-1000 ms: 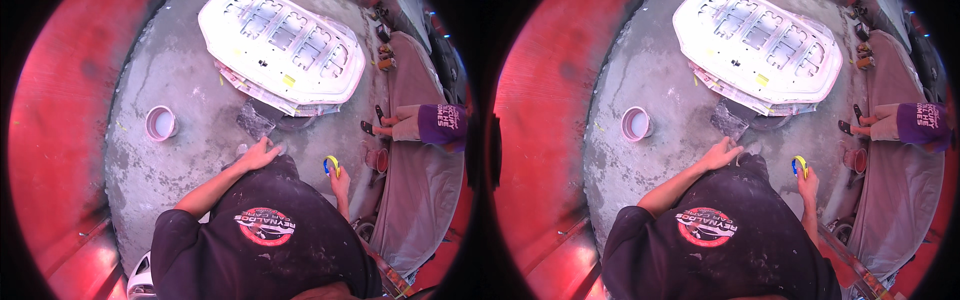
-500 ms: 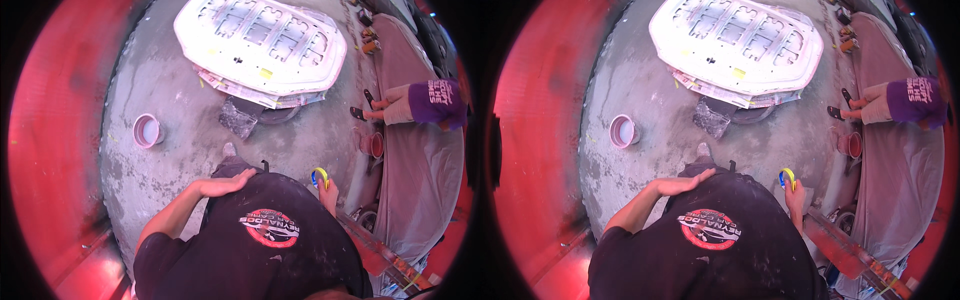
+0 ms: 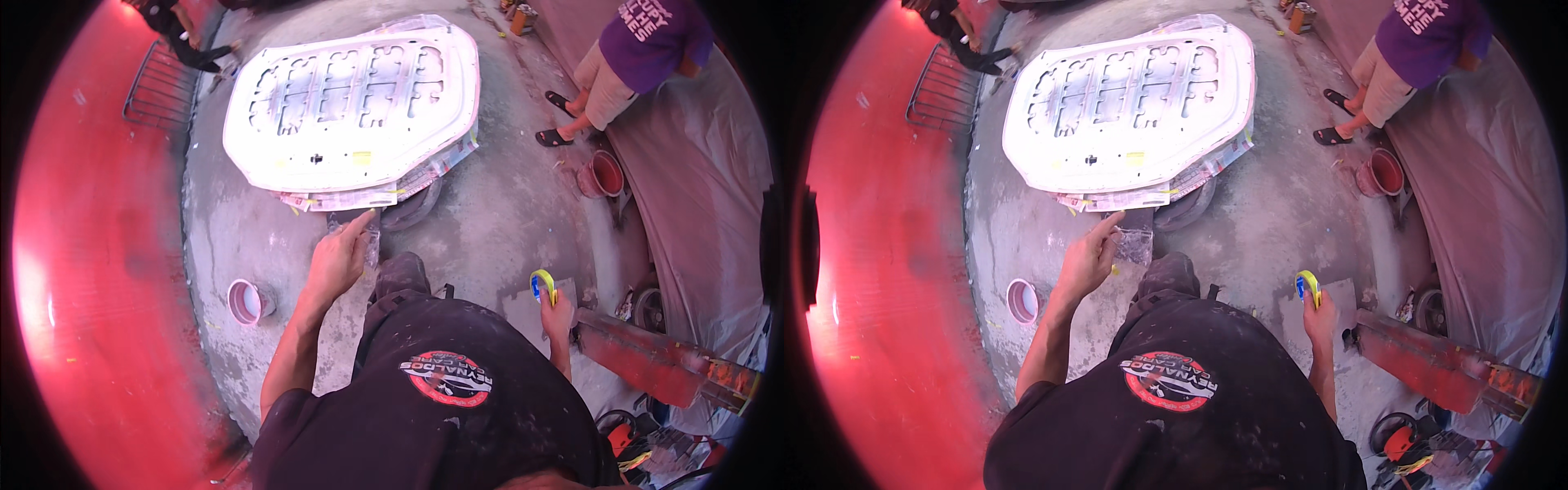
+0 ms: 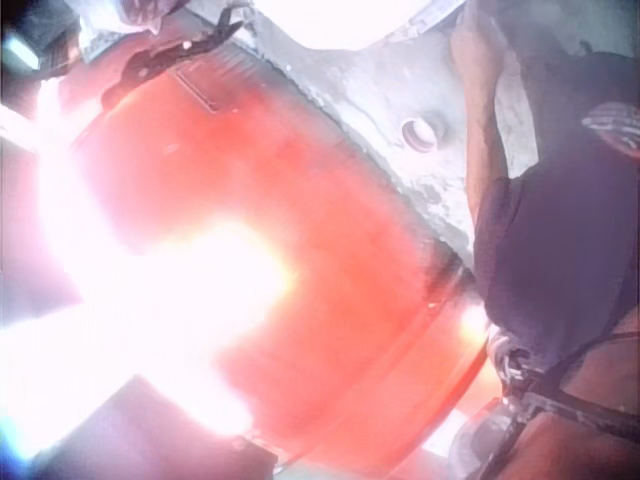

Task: The person applies strips of yellow masking tape to a white car hood resting on a stand. They use a yellow utility knife to cut the tape and smooth it down around the contours and holes of the hood.

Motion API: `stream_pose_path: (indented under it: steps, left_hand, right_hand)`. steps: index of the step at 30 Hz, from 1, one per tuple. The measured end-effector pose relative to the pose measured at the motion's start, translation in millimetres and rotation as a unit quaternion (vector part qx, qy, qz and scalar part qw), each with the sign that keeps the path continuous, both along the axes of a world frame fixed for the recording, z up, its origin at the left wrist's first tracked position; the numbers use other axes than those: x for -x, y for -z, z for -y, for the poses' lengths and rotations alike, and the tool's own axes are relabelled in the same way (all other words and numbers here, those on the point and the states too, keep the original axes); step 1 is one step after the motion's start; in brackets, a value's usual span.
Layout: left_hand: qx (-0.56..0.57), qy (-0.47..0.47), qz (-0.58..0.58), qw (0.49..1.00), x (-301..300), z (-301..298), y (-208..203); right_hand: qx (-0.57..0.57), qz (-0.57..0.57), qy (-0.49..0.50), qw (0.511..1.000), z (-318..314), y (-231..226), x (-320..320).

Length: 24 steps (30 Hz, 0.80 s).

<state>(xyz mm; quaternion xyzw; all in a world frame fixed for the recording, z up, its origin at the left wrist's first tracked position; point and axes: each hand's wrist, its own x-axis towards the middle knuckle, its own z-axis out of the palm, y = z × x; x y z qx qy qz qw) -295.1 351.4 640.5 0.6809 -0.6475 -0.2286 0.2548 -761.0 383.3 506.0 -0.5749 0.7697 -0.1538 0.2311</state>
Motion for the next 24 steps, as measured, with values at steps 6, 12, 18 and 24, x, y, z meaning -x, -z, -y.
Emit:
stream_pose_path:
  steps: [6, 12, 18, 24]
  left_hand:
    - [0.057, -0.002, -0.179, 0.982, 52, 115, -72]
    - [0.528, 0.224, -0.325, 0.752, 50, 203, -182]
    - [0.609, 0.247, -0.465, 0.593, 63, 351, -196]
    - [0.603, 0.230, -0.494, 0.582, 90, 422, -180]
  right_hand:
    - [0.020, 0.027, 0.013, 0.999, 62, 17, 25]
    - [-0.069, 0.034, 0.029, 0.997, 142, 20, 25]
    - [-0.094, 0.014, 0.060, 0.994, 272, -40, 16]
    - [-0.001, -0.008, -0.002, 1.000, 359, -9, 42]
